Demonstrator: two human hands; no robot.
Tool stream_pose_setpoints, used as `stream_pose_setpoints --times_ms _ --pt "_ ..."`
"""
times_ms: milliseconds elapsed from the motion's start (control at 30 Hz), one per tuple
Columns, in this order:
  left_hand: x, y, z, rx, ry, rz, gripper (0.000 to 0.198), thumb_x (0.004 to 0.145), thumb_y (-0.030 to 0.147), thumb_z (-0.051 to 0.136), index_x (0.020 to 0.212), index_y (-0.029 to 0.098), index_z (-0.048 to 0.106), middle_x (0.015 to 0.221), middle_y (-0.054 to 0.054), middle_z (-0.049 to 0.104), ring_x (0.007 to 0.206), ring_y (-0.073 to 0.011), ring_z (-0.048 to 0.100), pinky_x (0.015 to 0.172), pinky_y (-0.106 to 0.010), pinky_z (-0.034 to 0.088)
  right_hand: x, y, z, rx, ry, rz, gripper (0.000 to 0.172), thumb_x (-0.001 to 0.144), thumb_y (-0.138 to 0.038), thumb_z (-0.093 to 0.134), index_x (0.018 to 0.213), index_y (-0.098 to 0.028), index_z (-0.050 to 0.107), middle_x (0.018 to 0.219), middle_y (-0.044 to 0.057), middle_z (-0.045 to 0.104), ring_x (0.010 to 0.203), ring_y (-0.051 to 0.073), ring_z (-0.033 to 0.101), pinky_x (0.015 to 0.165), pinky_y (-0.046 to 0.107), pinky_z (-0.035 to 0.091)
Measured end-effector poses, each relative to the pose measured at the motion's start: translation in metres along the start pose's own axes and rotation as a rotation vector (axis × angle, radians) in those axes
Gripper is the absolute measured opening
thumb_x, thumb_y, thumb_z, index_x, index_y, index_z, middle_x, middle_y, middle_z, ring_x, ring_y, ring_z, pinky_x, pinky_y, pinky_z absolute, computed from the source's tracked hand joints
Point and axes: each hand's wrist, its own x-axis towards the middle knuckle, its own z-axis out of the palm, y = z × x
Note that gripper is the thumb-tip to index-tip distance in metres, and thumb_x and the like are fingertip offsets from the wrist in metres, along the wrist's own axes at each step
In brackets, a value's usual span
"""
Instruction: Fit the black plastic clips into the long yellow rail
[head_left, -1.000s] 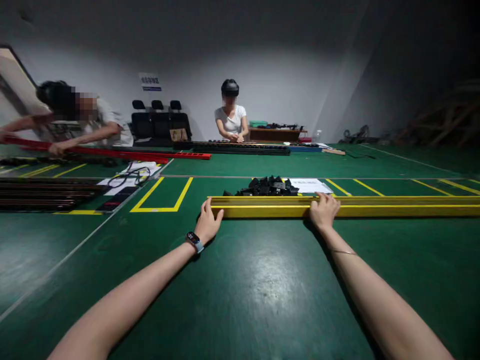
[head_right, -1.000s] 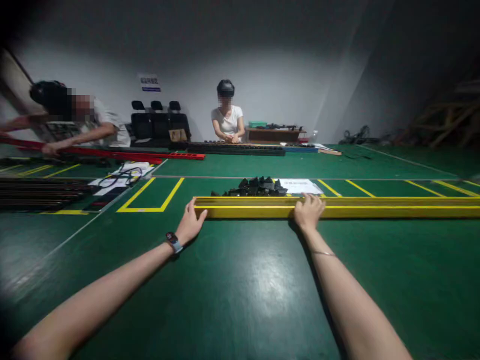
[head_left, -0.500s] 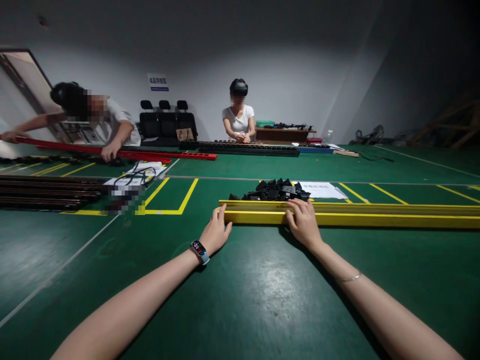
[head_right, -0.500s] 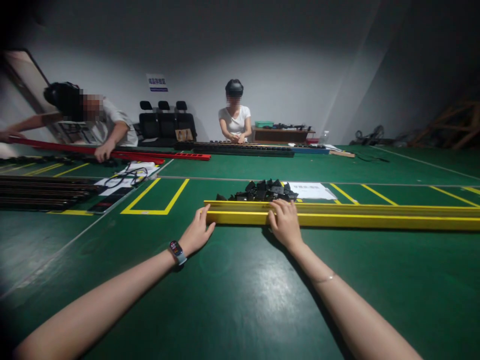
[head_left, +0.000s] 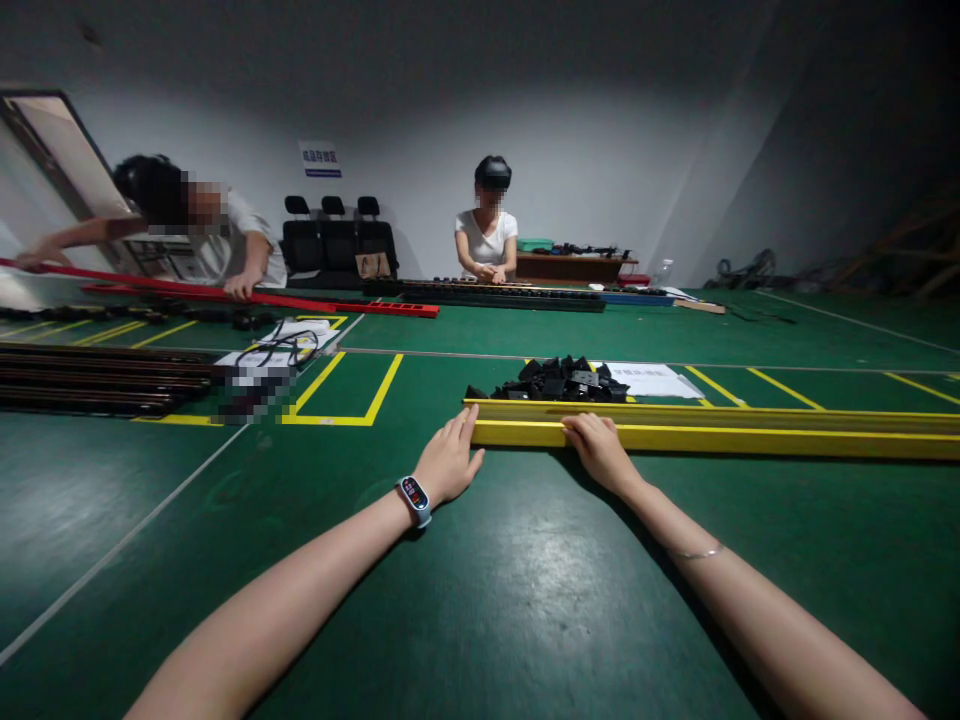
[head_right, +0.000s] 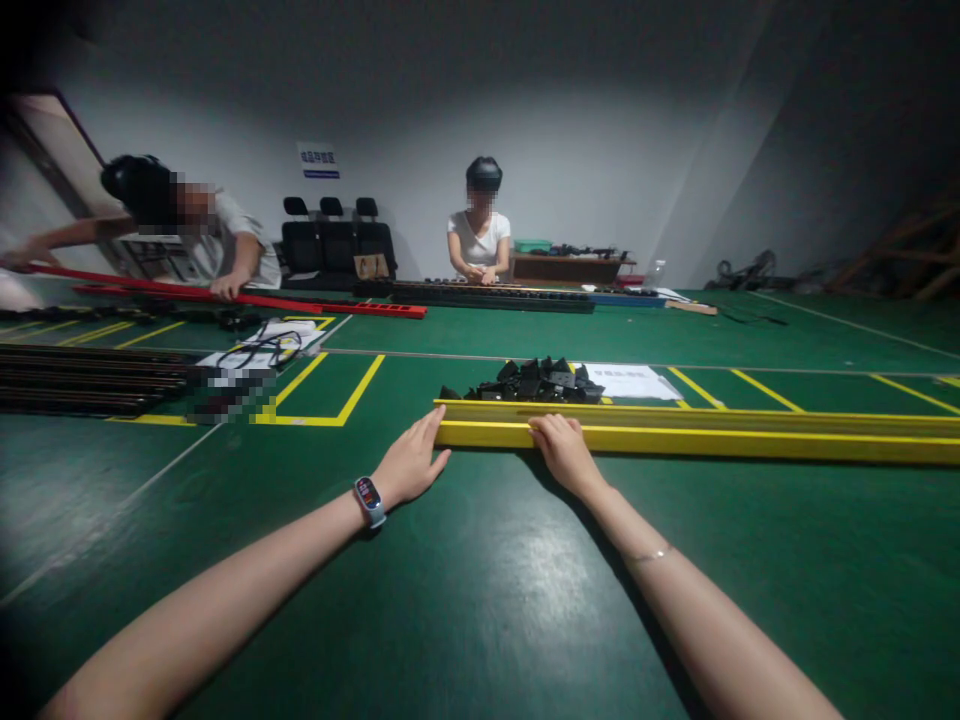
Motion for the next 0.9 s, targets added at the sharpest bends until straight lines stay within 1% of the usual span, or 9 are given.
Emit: stream_pose_setpoints --times_ms 167,267,333,400,500,600,700,767,900 --pt "0.001 -0.005 0.002 -0.049 -0.03 -0.062 0.049 0.092 0.027 0.04 0.136 0.01 0.031 0.121 -0.017 0.057 0.113 -0.0233 0.055 0.097 -0.038 0.043 -0.004 0.002 -0.012 0.027 0.019 0.024 0.022 0.094 -0.035 0.042 0.1 -0.021 0.058 0.092 0.006 0.065 0.088 0.02 0.058 0.081 0.035 0.036" --pt "0.001 -0.008 0.003 -0.038 -0.044 -0.036 0.034 0.092 0.025 0.041 0.123 0.014 0.044 0.111 -0.013 0.06 0.106 -0.0225 0.057 0.092 -0.037 0.045 0.013 -0.019 -0.016 0.017 0.106 0.064 0.022 0.093 -0.033 0.041 0.1 -0.021 0.059 0.1 0.007 0.065 0.097 0.022 0.056 0.087 0.036 0.036" --pt "0.0 -0.009 0.002 -0.02 -0.045 -0.027 0.028 0.091 0.026 0.042 0.117 0.014 0.048 0.107 -0.012 0.061 0.102 -0.0227 0.057 0.09 -0.037 0.046 0.038 -0.04 -0.013 -0.007 0.131 0.118 0.024 0.092 -0.031 0.041 0.102 -0.02 0.059 0.104 0.009 0.064 0.101 0.023 0.054 0.09 0.037 0.035" --pt "-0.001 -0.009 0.002 -0.02 -0.046 -0.028 0.024 0.091 0.025 0.043 0.112 0.015 0.049 0.104 -0.012 0.06 0.1 -0.0224 0.057 0.089 -0.037 0.046 0.072 -0.063 -0.005 -0.022 0.035 0.202 0.024 0.091 -0.031 0.043 0.101 -0.019 0.061 0.104 0.01 0.065 0.102 0.024 0.054 0.09 0.037 0.035" --pt "-0.002 -0.008 0.001 -0.06 -0.042 -0.032 0.02 0.089 0.022 0.044 0.106 0.016 0.051 0.103 -0.011 0.06 0.1 -0.0223 0.057 0.089 -0.038 0.046 0.128 -0.095 0.016 0.013 -0.304 0.381 0.029 0.087 -0.035 0.049 0.106 -0.019 0.064 0.116 0.012 0.062 0.112 0.026 0.051 0.092 0.038 0.035" --pt "-0.001 -0.009 -0.001 -0.205 -0.014 -0.053 0.02 0.089 0.02 0.041 0.104 0.017 0.053 0.104 -0.01 0.061 0.101 -0.0218 0.056 0.091 -0.039 0.045 0.17 -0.113 0.042 0.031 -0.416 0.5 0.034 0.079 -0.038 0.062 0.099 -0.011 0.067 0.109 0.021 0.064 0.107 0.032 0.055 0.086 0.041 0.04" --pt "0.001 -0.014 -0.001 -0.391 0.053 -0.159 0.02 0.089 0.02 0.041 0.101 0.019 0.056 0.102 -0.009 0.063 0.098 -0.0207 0.058 0.092 -0.039 0.045 0.189 -0.115 0.061 0.062 -0.449 0.584 0.041 0.067 -0.036 0.077 0.094 -0.008 0.068 0.105 0.024 0.064 0.108 0.035 0.054 0.084 0.045 0.042" --pt "0.003 -0.019 0.0 -0.447 0.096 -0.232 0.019 0.088 0.021 0.043 0.099 0.02 0.058 0.1 -0.007 0.064 0.095 -0.0199 0.06 0.09 -0.039 0.046 0.191 -0.114 0.066 0.107 -0.432 0.588 0.038 0.064 -0.033 0.08 0.091 -0.009 0.068 0.102 0.022 0.066 0.107 0.034 0.055 0.084 0.045 0.042" --pt "0.008 -0.028 0.003 -0.49 0.194 -0.326 0.02 0.089 0.027 0.044 0.102 0.018 0.057 0.103 -0.01 0.063 0.092 -0.0191 0.061 0.084 -0.037 0.049 0.184 -0.117 0.058 0.266 -0.312 0.476 0.023 0.083 -0.033 0.063 0.098 -0.016 0.066 0.098 0.01 0.069 0.094 0.02 0.062 0.083 0.032 0.044"
